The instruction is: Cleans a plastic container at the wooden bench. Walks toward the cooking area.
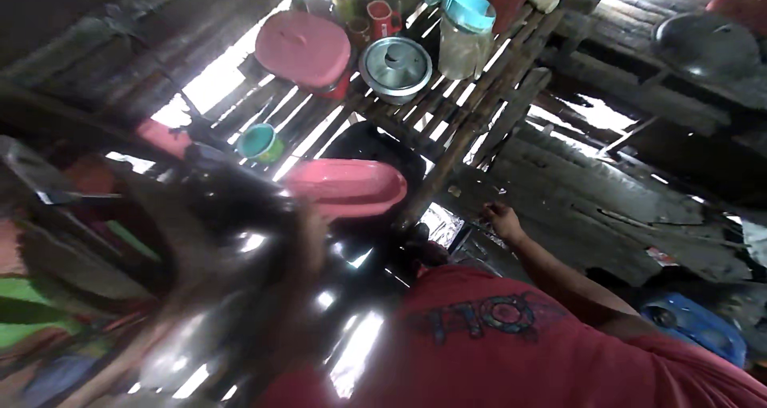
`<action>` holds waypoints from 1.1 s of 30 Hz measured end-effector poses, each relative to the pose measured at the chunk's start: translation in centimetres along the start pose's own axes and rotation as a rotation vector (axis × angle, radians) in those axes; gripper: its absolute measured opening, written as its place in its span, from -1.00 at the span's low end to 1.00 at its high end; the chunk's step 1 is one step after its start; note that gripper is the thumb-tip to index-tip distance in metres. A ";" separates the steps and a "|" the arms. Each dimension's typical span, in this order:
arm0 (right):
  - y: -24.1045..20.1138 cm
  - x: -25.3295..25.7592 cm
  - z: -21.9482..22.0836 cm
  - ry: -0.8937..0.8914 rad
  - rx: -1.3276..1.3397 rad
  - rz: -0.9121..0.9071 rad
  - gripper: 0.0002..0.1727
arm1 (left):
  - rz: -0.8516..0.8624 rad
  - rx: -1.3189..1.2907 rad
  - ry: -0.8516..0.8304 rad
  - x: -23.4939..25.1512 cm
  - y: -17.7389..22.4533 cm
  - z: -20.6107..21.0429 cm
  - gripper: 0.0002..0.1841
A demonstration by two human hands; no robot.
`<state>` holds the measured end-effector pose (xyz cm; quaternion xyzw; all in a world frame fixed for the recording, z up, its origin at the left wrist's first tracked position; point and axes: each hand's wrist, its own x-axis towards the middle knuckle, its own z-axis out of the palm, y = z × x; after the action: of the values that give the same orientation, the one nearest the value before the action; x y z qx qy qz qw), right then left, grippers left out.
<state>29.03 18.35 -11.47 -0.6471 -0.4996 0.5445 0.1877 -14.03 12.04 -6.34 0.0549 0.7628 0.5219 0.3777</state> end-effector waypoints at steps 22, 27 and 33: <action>4.0 -0.5 -0.9 0.045 -0.049 0.133 -0.59 | 0.316 0.162 0.080 1.9 2.4 1.7 -0.49; 4.0 -0.8 -0.9 0.045 -0.076 0.156 -0.58 | 0.187 -0.366 -0.004 5.7 1.4 1.4 -0.68; 5.4 -0.9 -2.5 0.043 -0.108 0.213 -0.58 | 0.175 -0.211 -0.108 9.0 2.7 0.6 -0.50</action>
<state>33.75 16.01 -14.44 -0.7172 -0.4524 0.5197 0.1045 -20.83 18.02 -8.86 0.1092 0.6747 0.6263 0.3750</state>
